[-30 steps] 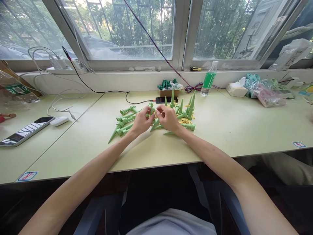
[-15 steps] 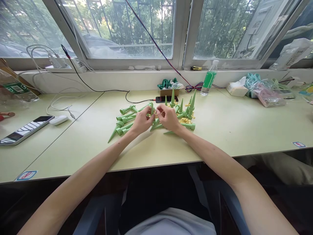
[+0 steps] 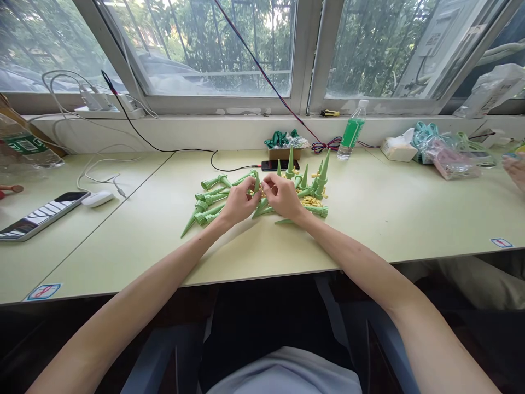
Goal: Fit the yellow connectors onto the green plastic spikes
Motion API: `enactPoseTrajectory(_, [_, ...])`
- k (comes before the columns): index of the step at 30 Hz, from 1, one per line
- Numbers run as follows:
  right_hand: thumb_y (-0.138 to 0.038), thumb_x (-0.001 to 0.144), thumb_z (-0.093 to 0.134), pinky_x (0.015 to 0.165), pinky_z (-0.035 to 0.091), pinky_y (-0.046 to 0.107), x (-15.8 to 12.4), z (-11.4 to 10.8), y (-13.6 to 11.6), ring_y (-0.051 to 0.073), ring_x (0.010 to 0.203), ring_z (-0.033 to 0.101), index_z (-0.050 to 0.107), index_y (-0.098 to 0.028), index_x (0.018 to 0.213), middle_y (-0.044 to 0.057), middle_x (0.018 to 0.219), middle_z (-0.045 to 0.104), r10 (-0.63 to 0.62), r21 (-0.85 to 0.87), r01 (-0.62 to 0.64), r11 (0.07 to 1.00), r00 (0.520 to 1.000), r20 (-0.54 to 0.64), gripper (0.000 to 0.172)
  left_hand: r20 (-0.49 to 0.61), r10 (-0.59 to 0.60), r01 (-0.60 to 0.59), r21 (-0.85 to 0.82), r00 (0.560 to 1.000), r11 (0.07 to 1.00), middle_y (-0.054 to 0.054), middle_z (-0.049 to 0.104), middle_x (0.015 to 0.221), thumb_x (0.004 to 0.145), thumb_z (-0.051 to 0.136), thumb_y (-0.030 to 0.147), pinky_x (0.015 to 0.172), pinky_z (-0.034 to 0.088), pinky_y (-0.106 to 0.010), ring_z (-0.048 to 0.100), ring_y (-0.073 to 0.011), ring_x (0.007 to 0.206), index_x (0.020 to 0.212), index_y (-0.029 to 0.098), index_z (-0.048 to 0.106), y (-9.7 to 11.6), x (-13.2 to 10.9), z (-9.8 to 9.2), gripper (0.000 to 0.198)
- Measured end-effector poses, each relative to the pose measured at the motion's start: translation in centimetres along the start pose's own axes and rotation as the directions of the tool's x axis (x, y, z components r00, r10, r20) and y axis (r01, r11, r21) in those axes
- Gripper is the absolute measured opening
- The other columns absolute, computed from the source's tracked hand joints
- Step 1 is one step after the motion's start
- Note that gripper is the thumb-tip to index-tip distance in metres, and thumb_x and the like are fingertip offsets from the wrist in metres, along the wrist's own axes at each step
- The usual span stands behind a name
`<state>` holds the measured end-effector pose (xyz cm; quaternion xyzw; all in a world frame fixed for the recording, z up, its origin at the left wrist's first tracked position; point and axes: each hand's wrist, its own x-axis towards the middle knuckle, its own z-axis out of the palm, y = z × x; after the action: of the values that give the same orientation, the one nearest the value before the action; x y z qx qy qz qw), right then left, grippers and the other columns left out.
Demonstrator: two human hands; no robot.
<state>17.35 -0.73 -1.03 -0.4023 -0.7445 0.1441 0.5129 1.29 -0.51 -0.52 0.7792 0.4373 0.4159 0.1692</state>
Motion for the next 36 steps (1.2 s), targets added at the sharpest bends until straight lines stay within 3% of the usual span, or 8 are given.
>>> enactPoseTrajectory(20, [-0.037, 0.095, 0.052, 0.056, 0.041, 0.027, -0.04, -0.08, -0.04, 0.013, 0.056, 0.051, 0.058, -0.02, 0.085, 0.001, 0.073, 0.061, -0.007, -0.003, 0.007, 1.0, 1.0, 0.0, 0.021, 0.01, 0.019, -0.019, 0.013, 1.0, 1.0, 0.0, 0.06, 0.08, 0.088, 0.054, 0.024, 0.057, 0.032, -0.027, 0.039, -0.0094, 0.052, 0.084, 0.021, 0.048, 0.03, -0.12, 0.01, 0.008])
enactPoseTrajectory(32, [-0.04, 0.096, 0.052, 0.056, 0.04, 0.028, -0.02, -0.2, -0.09, 0.013, 0.056, 0.05, 0.058, -0.021, 0.085, 0.001, 0.072, 0.06, 0.005, -0.004, -0.005, 1.0, 1.0, -0.005, 0.023, 0.012, 0.022, -0.022, -0.021, 1.0, 1.0, 0.003, 0.047, 0.068, 0.089, 0.052, 0.026, 0.053, 0.027, -0.027, 0.031, -0.0094, 0.049, 0.078, 0.022, 0.037, 0.32, -0.18, -0.13, 0.019])
enactPoseTrajectory(36, [-0.039, 0.096, 0.053, 0.057, 0.041, 0.028, 0.01, -0.25, -0.12, 0.013, 0.058, 0.053, 0.058, -0.021, 0.086, 0.002, 0.075, 0.062, -0.008, 0.017, 0.008, 1.0, 1.0, -0.005, 0.022, 0.012, -0.028, 0.029, -0.048, 1.0, 0.998, 0.003, 0.05, 0.071, 0.089, 0.053, 0.028, 0.052, 0.028, -0.027, 0.033, -0.0081, 0.047, 0.08, 0.022, 0.038, 0.38, -0.18, -0.16, 0.018])
